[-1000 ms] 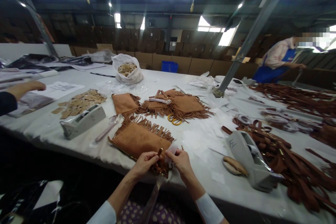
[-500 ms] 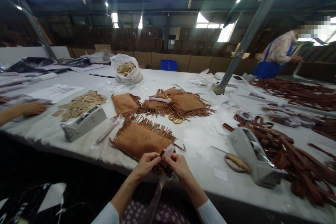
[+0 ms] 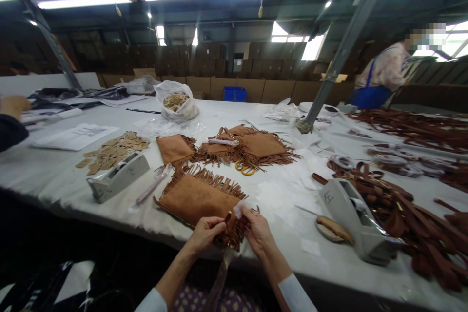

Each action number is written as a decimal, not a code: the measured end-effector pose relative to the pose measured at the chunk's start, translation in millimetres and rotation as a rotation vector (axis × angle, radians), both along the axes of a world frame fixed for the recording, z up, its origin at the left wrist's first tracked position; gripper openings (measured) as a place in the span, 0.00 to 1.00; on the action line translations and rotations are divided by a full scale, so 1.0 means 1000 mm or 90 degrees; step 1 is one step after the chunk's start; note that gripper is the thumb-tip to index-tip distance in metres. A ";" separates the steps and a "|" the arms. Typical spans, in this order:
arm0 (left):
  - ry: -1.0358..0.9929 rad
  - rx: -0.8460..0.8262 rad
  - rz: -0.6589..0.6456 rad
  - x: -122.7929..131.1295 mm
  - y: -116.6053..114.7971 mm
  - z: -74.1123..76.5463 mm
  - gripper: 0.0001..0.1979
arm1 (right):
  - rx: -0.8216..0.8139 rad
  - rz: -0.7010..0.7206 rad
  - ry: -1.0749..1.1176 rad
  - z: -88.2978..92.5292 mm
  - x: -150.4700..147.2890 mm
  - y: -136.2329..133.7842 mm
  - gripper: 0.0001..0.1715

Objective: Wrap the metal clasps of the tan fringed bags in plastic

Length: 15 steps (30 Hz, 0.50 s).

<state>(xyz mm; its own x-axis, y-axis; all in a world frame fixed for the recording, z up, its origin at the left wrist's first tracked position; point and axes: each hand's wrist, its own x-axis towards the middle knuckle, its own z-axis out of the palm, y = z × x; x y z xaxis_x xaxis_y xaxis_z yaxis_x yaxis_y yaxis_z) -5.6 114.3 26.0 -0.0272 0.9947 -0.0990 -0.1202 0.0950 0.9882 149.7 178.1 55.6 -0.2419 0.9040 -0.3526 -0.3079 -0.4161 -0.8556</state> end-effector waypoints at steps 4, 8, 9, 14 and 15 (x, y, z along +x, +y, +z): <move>0.005 -0.003 -0.015 0.001 0.001 -0.002 0.22 | 0.021 0.030 -0.012 0.006 -0.002 -0.001 0.19; 0.019 0.002 -0.024 0.002 0.001 -0.004 0.22 | 0.045 0.046 -0.031 0.009 -0.002 0.000 0.22; 0.022 0.004 -0.025 0.002 0.001 -0.004 0.22 | 0.047 0.052 -0.034 0.009 -0.001 0.000 0.22; 0.033 0.010 -0.029 0.003 0.000 -0.002 0.21 | 0.046 0.077 -0.046 0.008 0.001 0.001 0.22; 0.035 0.011 -0.029 0.003 0.000 -0.002 0.21 | 0.047 0.082 -0.051 0.007 0.001 0.002 0.22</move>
<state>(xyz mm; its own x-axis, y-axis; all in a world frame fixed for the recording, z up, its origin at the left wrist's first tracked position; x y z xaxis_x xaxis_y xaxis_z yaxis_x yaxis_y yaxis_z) -3.1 114.5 24.3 0.0136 0.9967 -0.0806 -0.0611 0.0813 0.9948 150.6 179.8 62.8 -0.3311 0.8917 -0.3085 -0.1863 -0.3823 -0.9051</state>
